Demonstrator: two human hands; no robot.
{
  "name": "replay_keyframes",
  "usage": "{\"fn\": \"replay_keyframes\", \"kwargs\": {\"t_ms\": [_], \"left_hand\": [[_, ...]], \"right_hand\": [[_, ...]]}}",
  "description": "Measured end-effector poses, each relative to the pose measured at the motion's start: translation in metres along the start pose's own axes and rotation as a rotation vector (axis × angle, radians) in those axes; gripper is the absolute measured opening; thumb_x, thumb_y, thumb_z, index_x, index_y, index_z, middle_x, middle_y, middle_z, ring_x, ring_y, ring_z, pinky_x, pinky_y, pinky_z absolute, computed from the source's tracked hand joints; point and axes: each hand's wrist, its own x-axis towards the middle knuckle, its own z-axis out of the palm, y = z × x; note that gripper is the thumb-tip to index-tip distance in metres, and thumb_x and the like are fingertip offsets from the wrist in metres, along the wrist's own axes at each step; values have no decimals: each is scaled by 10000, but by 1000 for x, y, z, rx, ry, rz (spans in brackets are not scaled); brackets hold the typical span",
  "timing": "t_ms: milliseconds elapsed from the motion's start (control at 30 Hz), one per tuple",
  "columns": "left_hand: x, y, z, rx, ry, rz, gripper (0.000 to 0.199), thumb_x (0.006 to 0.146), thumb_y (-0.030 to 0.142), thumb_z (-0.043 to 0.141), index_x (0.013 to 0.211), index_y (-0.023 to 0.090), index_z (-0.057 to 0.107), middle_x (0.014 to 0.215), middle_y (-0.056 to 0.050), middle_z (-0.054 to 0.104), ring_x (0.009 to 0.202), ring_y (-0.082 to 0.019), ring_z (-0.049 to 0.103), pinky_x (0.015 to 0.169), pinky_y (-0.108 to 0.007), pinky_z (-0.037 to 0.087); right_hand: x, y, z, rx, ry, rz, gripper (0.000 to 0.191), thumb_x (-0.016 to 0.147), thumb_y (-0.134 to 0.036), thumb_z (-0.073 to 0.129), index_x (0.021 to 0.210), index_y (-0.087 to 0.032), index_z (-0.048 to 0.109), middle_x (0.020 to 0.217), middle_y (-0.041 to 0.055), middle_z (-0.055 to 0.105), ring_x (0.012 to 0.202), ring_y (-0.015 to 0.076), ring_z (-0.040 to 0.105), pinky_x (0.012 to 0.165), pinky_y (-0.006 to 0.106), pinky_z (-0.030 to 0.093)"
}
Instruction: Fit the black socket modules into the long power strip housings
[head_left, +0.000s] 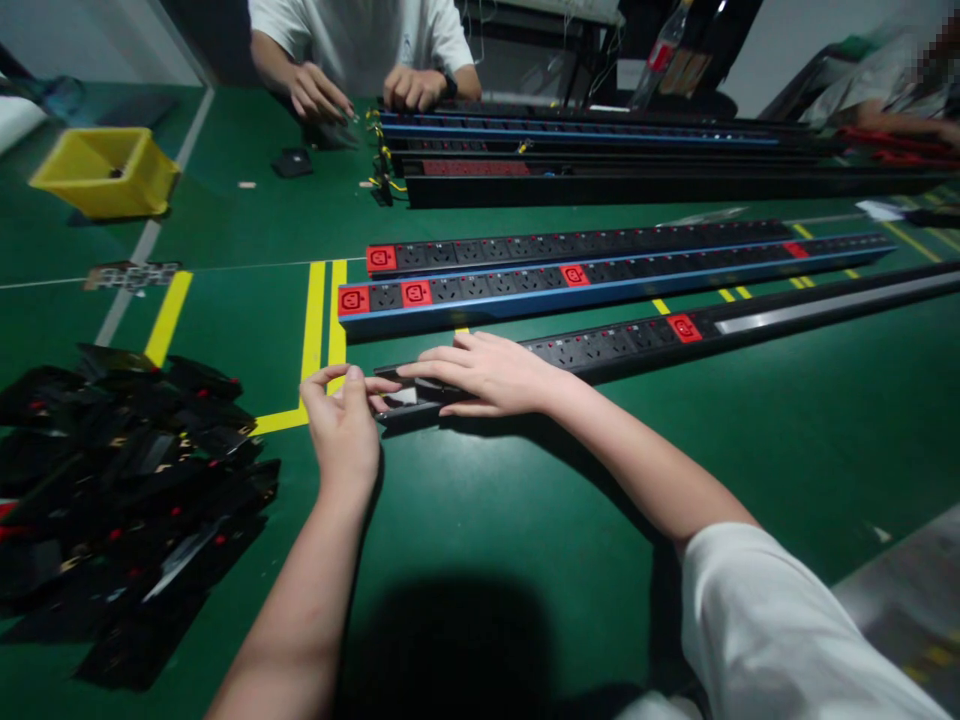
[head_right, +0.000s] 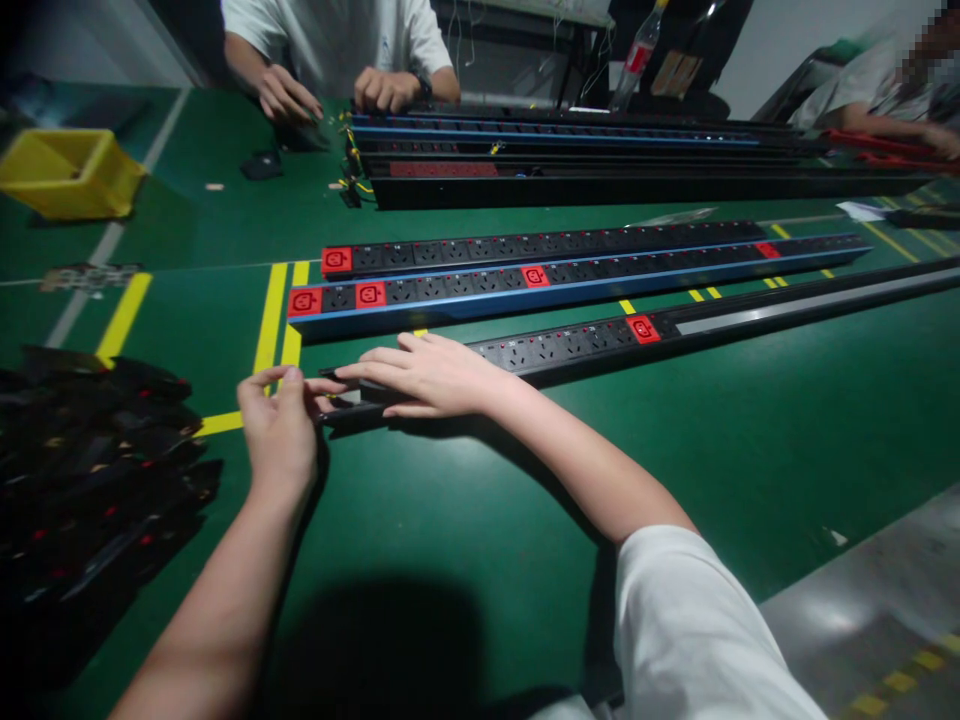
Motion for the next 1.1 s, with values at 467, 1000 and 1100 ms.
{"fn": "replay_keyframes", "kwargs": {"t_ms": [467, 1000, 1100], "left_hand": [[3, -2, -1, -48, 26, 2, 218, 909, 343, 499, 1040, 221, 373, 720, 40, 639, 503, -77, 508, 532, -211, 409], [119, 80, -184, 1177, 97, 286, 467, 944, 523, 369, 1213, 264, 648, 1121, -46, 700, 942, -237, 613, 846, -392, 469], [165, 45, -227, 1270, -73, 86, 640, 934, 544, 340, 1334, 100, 568, 1232, -166, 657, 1017, -275, 590, 917, -486, 464]], "right_hand": [[2, 0, 2, -24, 56, -13, 333, 956, -465, 478, 1136, -214, 604, 1283, 88, 563, 941, 233, 498, 760, 340, 399], [1, -4, 7, -131, 98, 77, 419, 925, -580, 478, 929, -178, 594, 954, 87, 579, 831, 213, 508, 687, 316, 361], [1, -4, 7, -133, 90, 81, 422, 922, -587, 481, 934, -179, 591, 959, 83, 578, 824, 210, 505, 682, 315, 356]]}}
